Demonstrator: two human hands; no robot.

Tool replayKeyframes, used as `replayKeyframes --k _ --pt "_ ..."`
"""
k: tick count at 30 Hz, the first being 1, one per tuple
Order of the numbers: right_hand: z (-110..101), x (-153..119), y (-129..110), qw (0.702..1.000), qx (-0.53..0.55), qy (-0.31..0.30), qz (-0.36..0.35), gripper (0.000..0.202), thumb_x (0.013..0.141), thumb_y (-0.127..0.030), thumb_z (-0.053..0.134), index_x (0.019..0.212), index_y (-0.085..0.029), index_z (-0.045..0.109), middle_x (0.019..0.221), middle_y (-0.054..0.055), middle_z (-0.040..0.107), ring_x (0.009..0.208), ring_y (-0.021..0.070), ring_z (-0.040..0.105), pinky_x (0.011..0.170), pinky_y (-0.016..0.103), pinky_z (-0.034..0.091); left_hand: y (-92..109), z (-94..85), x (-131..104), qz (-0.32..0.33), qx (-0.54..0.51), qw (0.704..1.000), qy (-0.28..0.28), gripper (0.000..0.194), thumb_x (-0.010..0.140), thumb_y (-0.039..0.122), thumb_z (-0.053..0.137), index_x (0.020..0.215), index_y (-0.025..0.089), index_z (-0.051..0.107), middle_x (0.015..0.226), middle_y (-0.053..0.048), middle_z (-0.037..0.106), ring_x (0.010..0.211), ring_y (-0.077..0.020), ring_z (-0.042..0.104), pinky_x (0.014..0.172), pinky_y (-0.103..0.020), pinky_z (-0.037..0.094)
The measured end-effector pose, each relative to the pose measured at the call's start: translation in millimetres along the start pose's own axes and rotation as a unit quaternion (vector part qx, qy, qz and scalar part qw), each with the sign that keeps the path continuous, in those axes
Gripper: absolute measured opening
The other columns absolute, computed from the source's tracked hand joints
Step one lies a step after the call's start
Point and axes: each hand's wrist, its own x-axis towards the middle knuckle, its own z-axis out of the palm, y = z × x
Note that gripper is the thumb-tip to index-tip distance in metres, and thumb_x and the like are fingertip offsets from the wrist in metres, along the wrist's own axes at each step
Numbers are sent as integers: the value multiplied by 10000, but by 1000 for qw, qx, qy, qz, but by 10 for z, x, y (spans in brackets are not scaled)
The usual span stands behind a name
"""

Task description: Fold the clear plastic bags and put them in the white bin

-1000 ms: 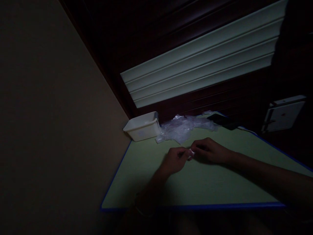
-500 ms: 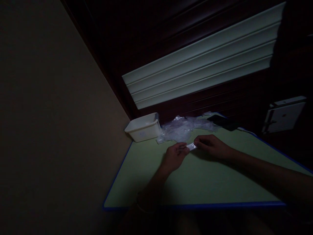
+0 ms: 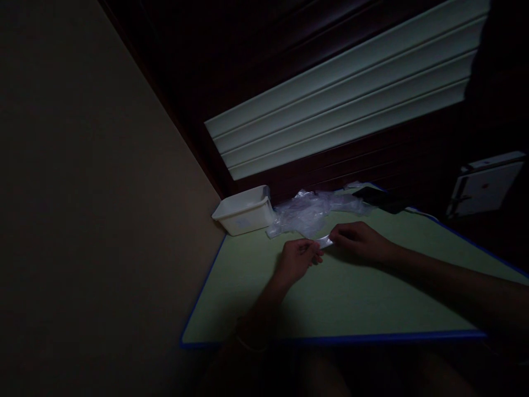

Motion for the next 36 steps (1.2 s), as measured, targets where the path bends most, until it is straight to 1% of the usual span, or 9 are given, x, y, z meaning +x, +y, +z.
replayKeyframes --k 4,9,12,14,19,23,27,29,36 --pt "0 9 5 998 32 47 26 341 864 -431 497 720 -159 643 648 6 569 601 145 498 566 270 385 15 0 -4 0 -6 1000 8 340 821 449 615 760 122 684 647 -58 665 505 -94 534 493 -221 370" --pt "22 13 -18 998 62 -8 16 334 839 -447 548 824 -144 689 699 23 607 633 154 521 589 280 405 34 11 -9 1 -7 1000 4 342 821 450 616 762 121 685 644 -56 663 515 -95 538 493 -219 365" --pt "21 8 -39 998 49 18 34 335 845 -429 523 704 -154 654 618 0 555 577 137 481 556 272 378 30 20 -3 -6 -14 1000 5 328 815 436 625 760 118 681 642 -56 661 498 -88 524 486 -218 360" --pt "18 7 -55 997 53 38 42 326 848 -429 522 723 -158 652 639 3 569 593 141 492 567 273 384 26 24 0 -10 -20 1000 4 329 810 437 627 754 117 678 630 -53 656 486 -85 518 489 -221 364" --pt "24 27 -53 997 75 15 31 331 829 -451 558 785 -147 684 703 30 617 653 163 535 607 284 412 21 21 -4 -10 -11 1000 -5 343 795 458 637 776 119 684 640 -55 666 509 -96 543 510 -226 382" --pt "28 36 -13 992 93 67 47 334 833 -451 540 718 -153 638 651 16 579 609 145 506 579 275 399 -1 8 -4 -8 2 1000 -5 342 812 450 620 772 116 687 633 -47 662 505 -87 535 507 -214 378" --pt "61 31 21 991 128 1 42 378 818 -498 588 876 -135 678 762 48 632 682 163 546 628 290 430 -36 2 8 0 -5 1000 -1 325 821 429 621 780 114 687 633 -46 660 508 -84 541 492 -202 373" --pt "80 29 31 991 125 -26 44 396 800 -514 609 853 -130 688 724 38 617 649 152 528 599 282 416 -44 2 15 3 -6 1000 0 317 824 421 619 782 115 686 635 -46 660 507 -83 542 487 -199 372" --pt "88 49 73 991 110 1 79 410 791 -539 602 743 -139 679 590 -12 521 534 111 426 508 259 331 -35 2 25 -7 -5 1000 21 292 818 396 615 776 113 674 659 -49 660 486 -71 518 479 -198 375"
